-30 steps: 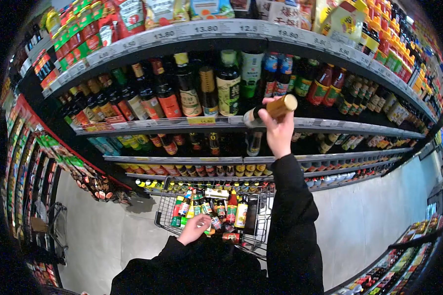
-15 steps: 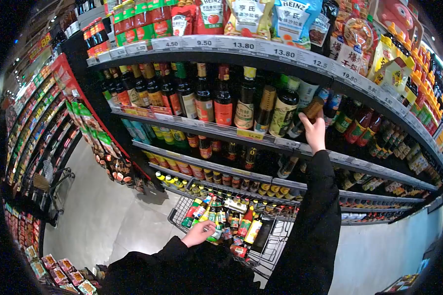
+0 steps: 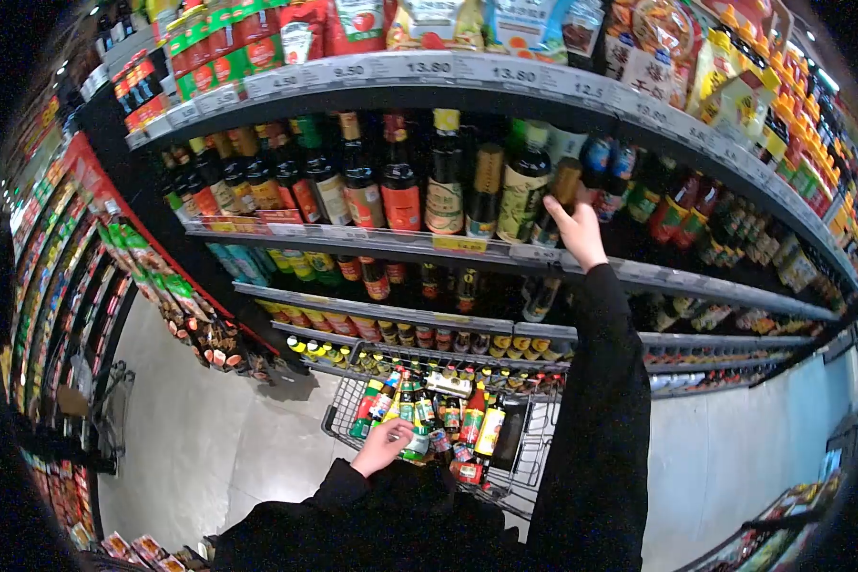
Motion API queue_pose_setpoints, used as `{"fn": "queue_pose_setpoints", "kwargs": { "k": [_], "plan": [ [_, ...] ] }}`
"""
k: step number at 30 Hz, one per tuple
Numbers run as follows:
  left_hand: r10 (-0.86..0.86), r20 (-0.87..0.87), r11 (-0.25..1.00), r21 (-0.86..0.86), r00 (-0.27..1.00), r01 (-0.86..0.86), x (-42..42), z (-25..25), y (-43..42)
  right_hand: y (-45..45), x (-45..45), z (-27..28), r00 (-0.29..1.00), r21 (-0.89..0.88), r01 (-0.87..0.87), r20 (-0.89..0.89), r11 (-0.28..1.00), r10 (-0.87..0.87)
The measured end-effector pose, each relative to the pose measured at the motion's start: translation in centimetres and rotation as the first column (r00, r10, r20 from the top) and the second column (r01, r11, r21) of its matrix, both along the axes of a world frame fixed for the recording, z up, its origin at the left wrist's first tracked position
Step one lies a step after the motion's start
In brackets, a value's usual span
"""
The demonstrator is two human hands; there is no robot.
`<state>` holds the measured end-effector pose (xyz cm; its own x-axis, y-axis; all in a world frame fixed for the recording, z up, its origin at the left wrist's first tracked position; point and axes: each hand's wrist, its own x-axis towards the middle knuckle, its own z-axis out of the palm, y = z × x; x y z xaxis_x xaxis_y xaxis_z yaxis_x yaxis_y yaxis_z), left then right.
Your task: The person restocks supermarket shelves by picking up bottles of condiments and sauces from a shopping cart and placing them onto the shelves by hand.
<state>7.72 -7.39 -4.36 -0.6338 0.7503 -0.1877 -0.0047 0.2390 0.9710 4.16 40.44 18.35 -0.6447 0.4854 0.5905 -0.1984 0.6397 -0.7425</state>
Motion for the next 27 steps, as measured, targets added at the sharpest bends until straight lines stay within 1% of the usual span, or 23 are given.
{"fn": "queue_pose_setpoints", "kwargs": {
  "k": [2,4,5,6,8,9,10,12,13,14,15,16,17,18,19,20,21,22,23,24,25,26,27],
  "plan": [
    [0.020,-0.046,1.000,-0.008,0.999,-0.020,-0.2,-0.1,0.0,0.1,0.2,-0.3,0.997,-0.013,0.047,0.068,0.999,-0.046],
    [0.028,-0.063,1.000,0.009,0.998,-0.028,-0.5,0.2,0.1,-0.6,0.6,-0.2,0.997,-0.110,-0.019,0.068,0.994,0.026],
    [0.037,-0.047,0.999,0.025,0.998,-0.036,-0.7,-0.4,0.1,-0.4,0.4,-0.7,0.999,-0.103,-0.026,0.042,0.994,0.030],
    [0.048,-0.029,0.998,0.041,0.998,-0.047,-0.8,-0.8,0.2,-0.7,0.9,-0.6,0.993,-0.124,-0.004,0.113,0.992,0.018],
    [0.048,-0.042,0.999,0.026,0.998,-0.046,-1.0,-0.8,0.2,-1.9,1.0,-1.4,0.998,-0.129,0.019,-0.065,0.991,-0.028],
    [0.050,-0.039,0.999,0.015,0.998,-0.050,-1.1,-1.2,0.3,-2.6,1.3,-1.6,0.984,-0.078,0.143,-0.099,0.987,-0.151],
    [0.052,-0.035,0.999,0.002,0.998,-0.052,-1.3,-1.6,0.4,-3.3,2.3,-2.0,0.976,-0.174,0.125,-0.156,0.977,-0.153],
    [0.062,-0.007,0.998,0.028,0.998,-0.062,-1.4,-1.7,0.6,-5.0,4.8,-3.9,0.951,-0.248,0.186,-0.196,0.951,-0.237],
    [0.054,-0.029,0.998,-0.015,0.998,-0.054,-1.8,-1.7,0.7,-6.3,6.2,-5.6,0.934,-0.313,0.172,-0.249,0.934,-0.256],
    [0.044,-0.049,0.997,-0.058,0.998,-0.047,-2.2,-2.2,0.5,-8.1,8.1,-7.7,0.943,-0.367,0.187,-0.193,0.911,-0.272],
    [0.040,-0.032,0.998,-0.049,0.999,-0.041,-2.7,-2.7,0.3,-10.1,10.1,-9.9,0.956,-0.370,0.228,-0.090,0.900,-0.279],
    [0.038,-0.018,0.999,-0.037,0.999,-0.038,-3.1,-3.4,0.0,-12.1,12.3,-13.0,0.960,-0.318,0.277,0.047,0.907,-0.277],
    [0.056,0.017,0.998,-0.041,0.998,-0.056,-3.6,-4.1,-0.1,-14.4,14.8,-15.8,0.940,-0.328,0.313,0.244,0.891,-0.240],
    [0.113,0.018,0.992,-0.059,0.993,-0.112,-3.8,-4.7,-0.2,-16.5,17.1,-19.7,0.928,-0.132,0.293,0.279,0.947,-0.248],
    [0.103,0.000,0.990,-0.101,0.995,-0.102,-4.1,-5.3,-0.4,-19.5,19.7,-23.3,0.803,-0.164,0.416,0.528,0.895,-0.276],
    [0.092,-0.020,0.986,-0.140,0.996,-0.094,-4.9,-6.6,-0.9,-21.9,21.9,-25.5,0.679,-0.182,0.452,0.705,0.873,-0.205],
    [0.066,-0.038,0.972,-0.223,0.997,-0.073,-5.7,-8.7,-1.3,-24.2,24.3,-27.5,0.648,-0.006,0.372,0.717,0.928,-0.255],
    [0.058,-0.027,0.970,-0.233,0.998,-0.063,-6.4,-10.9,-1.6,-26.3,26.3,-28.4,0.592,0.036,0.318,0.773,0.947,-0.228],
    [-0.003,-0.058,0.952,-0.306,0.998,-0.015,-6.8,-12.7,-1.9,-27.8,28.4,-30.2,0.506,0.001,0.288,0.849,0.958,-0.153],
    [-0.068,-0.086,0.926,-0.376,0.994,0.031,-7.2,-14.4,-2.1,-29.5,30.5,-33.3,0.389,0.117,0.290,0.892,0.950,-0.229],
    [-0.185,-0.164,0.889,-0.447,0.969,0.094,-7.6,-15.8,-1.8,-30.6,31.4,-33.7,0.353,0.151,0.297,0.900,0.943,-0.255],
    [-0.208,-0.171,0.885,-0.451,0.963,0.112,-7.5,-18.1,-1.7,-31.5,31.9,-33.9,0.314,0.185,0.303,0.907,0.935,-0.281],
    [-0.308,-0.193,0.835,-0.524,0.931,0.168,-7.4,-18.7,-1.1,-32.1,32.3,-34.6,0.298,0.178,0.316,0.914,0.932,-0.275]
  ]
}}
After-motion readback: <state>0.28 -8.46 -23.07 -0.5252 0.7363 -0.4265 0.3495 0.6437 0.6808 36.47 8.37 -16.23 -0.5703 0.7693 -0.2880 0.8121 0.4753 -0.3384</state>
